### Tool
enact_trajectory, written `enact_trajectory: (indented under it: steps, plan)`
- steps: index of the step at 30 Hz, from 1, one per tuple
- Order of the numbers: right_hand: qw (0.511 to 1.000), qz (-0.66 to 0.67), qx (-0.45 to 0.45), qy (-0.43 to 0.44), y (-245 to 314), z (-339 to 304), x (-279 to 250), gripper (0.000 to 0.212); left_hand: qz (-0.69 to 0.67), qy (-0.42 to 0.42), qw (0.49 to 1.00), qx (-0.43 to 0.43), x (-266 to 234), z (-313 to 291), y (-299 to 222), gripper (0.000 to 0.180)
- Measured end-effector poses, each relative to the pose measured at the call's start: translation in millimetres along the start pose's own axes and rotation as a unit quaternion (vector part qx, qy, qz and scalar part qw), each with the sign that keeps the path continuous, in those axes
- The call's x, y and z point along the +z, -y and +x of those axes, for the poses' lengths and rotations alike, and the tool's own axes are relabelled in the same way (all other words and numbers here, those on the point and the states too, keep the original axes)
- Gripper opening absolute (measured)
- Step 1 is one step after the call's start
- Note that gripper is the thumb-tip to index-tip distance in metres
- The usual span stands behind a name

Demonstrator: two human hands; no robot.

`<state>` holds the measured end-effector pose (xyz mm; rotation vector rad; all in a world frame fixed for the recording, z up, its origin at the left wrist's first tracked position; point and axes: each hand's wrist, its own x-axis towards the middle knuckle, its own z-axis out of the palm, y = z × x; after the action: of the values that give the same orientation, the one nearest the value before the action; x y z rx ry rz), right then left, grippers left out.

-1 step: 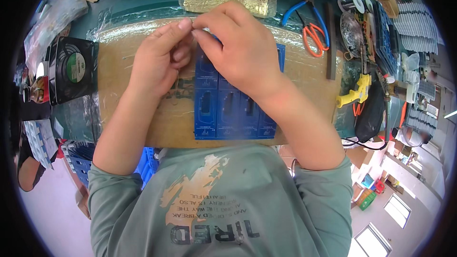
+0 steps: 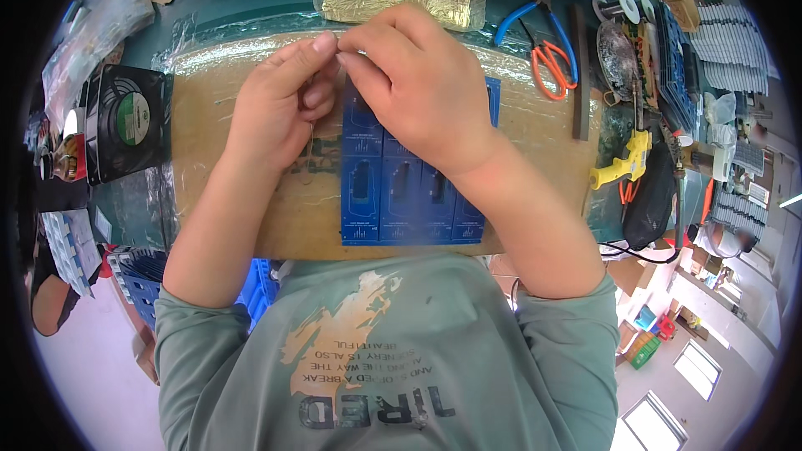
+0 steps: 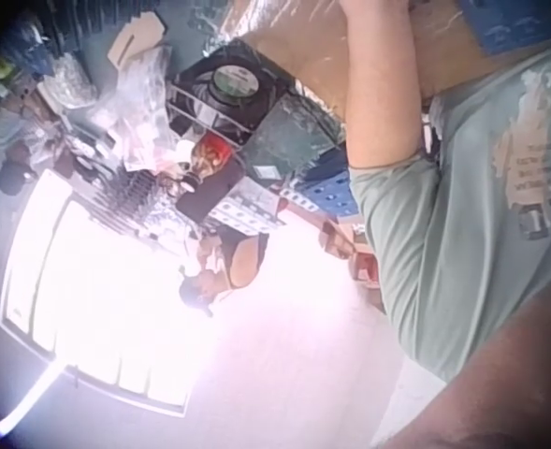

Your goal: The person inserts small pins or components into a blue electronic housing or component tray by hand.

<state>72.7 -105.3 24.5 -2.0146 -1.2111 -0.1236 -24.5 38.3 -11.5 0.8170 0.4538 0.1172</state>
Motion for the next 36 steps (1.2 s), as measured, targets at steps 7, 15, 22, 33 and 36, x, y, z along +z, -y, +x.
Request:
enact_trajectory:
  steps: [7,15,22,33,36]
  plan:
    - [0.998,0.059,0.027,-0.015,1.8,-4.5,-0.5,0.011,0.015,0.008,1.0,0.0,2.8,-2.0,1.2,0.026]
    - [0.947,0.084,0.201,0.235,8.9,-22.9,-32.3,0.012,0.024,-0.044,0.998,0.042,5.6,-2.0,-2.6,0.028]
    - [0.95,0.068,0.143,0.269,10.7,-45.2,-28.9,0.011,0.306,-0.01,0.952,0.0,15.2,-8.6,-9.6,0.021]
    - [0.949,0.061,0.15,0.272,18.7,-50.2,-28.0,0.01,0.39,-0.01,0.92,0.036,13.3,-8.7,-2.7,0.022]
    - [0.952,0.05,0.137,0.268,16.0,-52.4,-25.3,0.01,0.398,-0.017,0.917,0.029,14.9,-8.9,-5.2,0.021]
